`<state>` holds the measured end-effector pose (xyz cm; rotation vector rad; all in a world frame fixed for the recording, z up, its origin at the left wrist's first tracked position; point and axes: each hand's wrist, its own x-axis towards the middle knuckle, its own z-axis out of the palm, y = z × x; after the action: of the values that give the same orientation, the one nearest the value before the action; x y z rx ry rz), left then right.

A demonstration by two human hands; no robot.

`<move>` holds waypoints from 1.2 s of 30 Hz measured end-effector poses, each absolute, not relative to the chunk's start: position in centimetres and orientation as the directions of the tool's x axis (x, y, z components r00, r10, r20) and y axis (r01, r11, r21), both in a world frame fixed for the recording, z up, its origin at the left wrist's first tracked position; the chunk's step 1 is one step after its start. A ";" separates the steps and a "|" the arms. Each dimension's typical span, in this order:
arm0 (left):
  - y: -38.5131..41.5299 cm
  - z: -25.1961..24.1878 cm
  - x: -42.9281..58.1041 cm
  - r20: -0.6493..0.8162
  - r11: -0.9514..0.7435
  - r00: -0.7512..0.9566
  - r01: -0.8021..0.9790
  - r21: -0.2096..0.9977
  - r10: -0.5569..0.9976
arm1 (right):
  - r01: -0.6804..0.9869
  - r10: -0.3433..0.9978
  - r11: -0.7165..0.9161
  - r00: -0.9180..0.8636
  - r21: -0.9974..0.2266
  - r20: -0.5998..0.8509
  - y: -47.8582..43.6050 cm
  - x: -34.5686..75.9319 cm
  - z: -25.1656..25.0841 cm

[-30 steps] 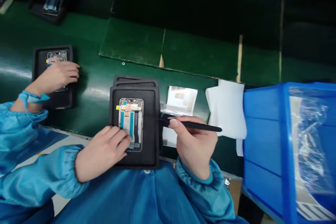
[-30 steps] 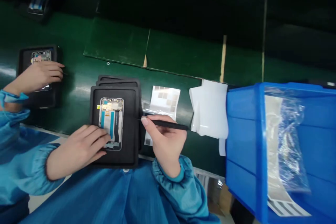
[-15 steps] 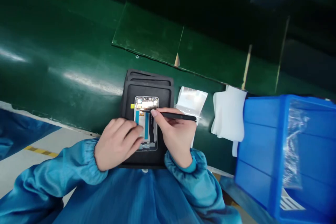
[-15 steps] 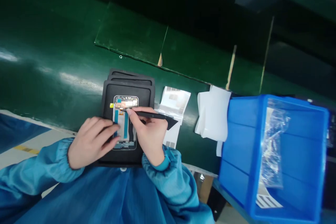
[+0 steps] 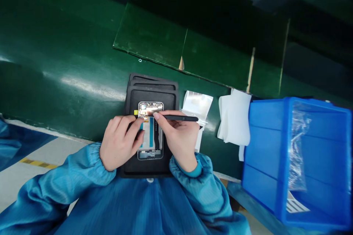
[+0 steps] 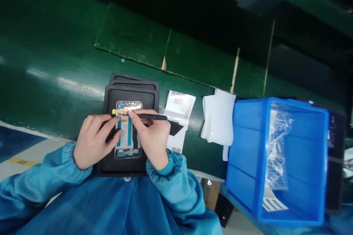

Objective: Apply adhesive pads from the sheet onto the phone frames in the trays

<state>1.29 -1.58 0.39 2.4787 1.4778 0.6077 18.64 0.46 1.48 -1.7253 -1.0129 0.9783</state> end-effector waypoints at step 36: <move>-0.4 2.8 1.5 0.082 -0.610 0.605 0.791 0.043 0.792 | 0.339 0.869 -0.122 0.490 -0.933 0.065 -2.7 21.7 2.7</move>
<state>1.49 -0.37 2.77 2.8128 1.3869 0.1458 21.74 -2.72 2.73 -1.6932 -1.0408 0.6358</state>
